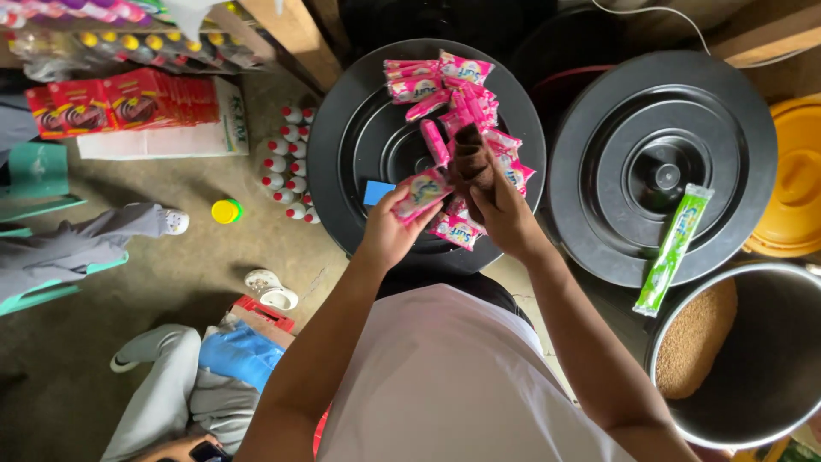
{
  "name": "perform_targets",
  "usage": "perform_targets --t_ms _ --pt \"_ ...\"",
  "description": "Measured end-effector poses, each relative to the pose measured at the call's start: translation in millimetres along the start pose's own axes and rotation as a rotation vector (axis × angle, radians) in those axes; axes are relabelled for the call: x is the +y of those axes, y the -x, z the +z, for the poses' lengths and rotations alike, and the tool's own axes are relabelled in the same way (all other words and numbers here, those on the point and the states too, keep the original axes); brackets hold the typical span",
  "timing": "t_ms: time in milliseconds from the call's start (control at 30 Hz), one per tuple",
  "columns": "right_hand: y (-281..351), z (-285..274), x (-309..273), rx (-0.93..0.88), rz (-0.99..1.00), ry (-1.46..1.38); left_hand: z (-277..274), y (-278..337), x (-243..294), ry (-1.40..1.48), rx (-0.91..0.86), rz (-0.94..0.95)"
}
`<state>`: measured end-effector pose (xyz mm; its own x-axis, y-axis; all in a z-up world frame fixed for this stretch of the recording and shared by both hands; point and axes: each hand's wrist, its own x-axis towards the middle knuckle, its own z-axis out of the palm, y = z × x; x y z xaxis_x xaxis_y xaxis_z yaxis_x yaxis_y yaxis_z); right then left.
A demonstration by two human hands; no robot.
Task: Organizing and counting detergent sachets on a store counter and shelf.
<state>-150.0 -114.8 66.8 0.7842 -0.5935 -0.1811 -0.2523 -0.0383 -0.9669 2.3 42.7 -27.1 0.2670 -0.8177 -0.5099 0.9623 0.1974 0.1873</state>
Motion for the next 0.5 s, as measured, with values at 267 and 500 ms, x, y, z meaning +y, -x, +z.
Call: perform_targets --t_ms 267,500 --pt "0 65 -72 -0.012 -0.442 0.59 34 -22 -16 0.191 -0.368 0.113" --pt "-30 64 -64 0.244 -0.326 0.346 86 3 -11 -0.048 -0.283 0.2"
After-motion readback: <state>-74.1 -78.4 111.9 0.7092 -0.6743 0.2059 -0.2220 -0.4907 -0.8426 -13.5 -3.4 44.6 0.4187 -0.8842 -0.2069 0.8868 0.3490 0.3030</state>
